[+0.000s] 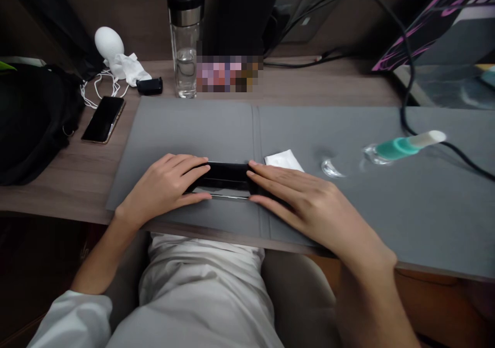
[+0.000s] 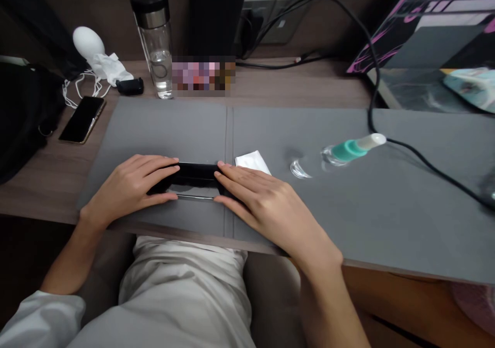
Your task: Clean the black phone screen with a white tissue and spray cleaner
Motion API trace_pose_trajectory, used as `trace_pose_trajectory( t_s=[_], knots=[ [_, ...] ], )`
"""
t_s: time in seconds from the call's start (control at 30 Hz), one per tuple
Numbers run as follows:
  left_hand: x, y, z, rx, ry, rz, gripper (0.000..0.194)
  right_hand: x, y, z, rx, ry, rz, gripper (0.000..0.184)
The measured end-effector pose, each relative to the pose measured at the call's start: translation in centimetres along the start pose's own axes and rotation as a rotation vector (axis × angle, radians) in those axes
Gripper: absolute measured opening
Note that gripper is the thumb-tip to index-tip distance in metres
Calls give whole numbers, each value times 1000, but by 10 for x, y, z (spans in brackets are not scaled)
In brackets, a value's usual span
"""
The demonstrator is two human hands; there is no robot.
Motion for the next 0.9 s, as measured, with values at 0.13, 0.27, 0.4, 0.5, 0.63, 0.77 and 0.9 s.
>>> trace_pose_trajectory(
  t_s=[0.13, 0.27, 0.4, 0.5, 0.63, 0.77, 0.9],
  knots=[
    [0, 0, -1, 1, 10, -3, 50, 3, 0, 1, 11, 11, 12, 38],
    [0, 0, -1, 0, 1, 2, 52, 2, 2, 2, 15, -6, -19, 40],
    [0, 0, -1, -3, -8, 11, 51, 3, 0, -4, 54, 41, -26, 35],
    [0, 0, 0, -9, -17, 13, 50, 3, -4, -10, 96, 91, -38, 33],
    [-1, 0, 1, -22, -28, 26, 49, 3, -5, -15, 126, 145, -64, 32],
    [-1, -1, 3, -32, -51, 35, 48, 2, -4, -13, 106, 151, -61, 30],
    [0, -1, 5, -45, -84, 48, 46, 3, -3, -11, 79, 113, -47, 31]
  ],
)
Point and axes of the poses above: each hand's wrist, its own y-axis away from the middle knuckle, its own x-axis out of the back of the hand, z = x × y, the point moved 7 cm from there along -y, towards the middle knuckle, and after that the axes turned 10 degrees about x, right-handed, at the moved point
